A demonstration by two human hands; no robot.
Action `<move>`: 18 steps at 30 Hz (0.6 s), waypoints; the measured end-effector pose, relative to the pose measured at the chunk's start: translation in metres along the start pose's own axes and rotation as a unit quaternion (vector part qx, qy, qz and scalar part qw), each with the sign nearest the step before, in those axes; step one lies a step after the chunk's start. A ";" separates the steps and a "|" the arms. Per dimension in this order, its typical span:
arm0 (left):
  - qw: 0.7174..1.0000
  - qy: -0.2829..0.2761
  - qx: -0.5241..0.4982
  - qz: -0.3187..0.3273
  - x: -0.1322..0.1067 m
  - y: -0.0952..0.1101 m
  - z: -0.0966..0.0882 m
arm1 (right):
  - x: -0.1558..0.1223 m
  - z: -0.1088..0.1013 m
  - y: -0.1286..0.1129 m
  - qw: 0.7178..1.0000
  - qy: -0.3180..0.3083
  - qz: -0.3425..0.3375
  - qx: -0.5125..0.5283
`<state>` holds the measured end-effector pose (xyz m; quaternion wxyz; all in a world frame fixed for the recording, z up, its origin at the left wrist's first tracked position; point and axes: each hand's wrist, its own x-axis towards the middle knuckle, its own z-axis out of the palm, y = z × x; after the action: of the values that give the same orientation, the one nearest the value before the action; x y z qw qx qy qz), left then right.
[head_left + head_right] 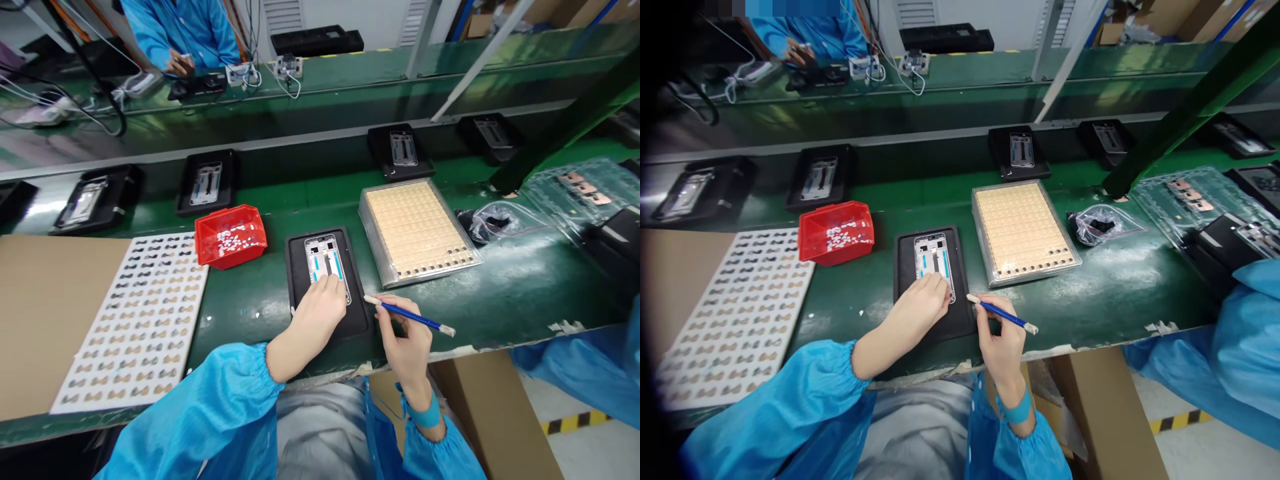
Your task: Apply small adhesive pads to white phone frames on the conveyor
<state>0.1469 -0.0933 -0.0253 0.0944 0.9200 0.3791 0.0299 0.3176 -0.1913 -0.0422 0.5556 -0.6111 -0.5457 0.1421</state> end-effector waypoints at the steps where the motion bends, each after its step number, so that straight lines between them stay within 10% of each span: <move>1: 1.000 0.011 -0.002 0.006 0.000 0.001 0.004 | 0.000 0.000 0.000 1.000 -0.001 0.002 0.001; 8: 0.995 0.082 -0.062 0.007 -0.004 -0.014 -0.011 | 0.000 -0.003 0.006 1.000 0.004 0.003 0.007; 14: 0.941 0.300 -0.107 -0.117 -0.032 -0.106 -0.058 | 0.003 -0.004 0.012 1.000 0.018 -0.013 -0.010; 18: 0.936 0.317 -0.067 -0.136 -0.041 -0.162 -0.055 | 0.006 -0.005 0.013 0.998 0.040 -0.022 -0.032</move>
<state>-0.0016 -0.0016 -0.0030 0.0341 0.7940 0.5082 0.3318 0.3309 -0.1861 -0.0489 0.5600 -0.6217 -0.5405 0.0883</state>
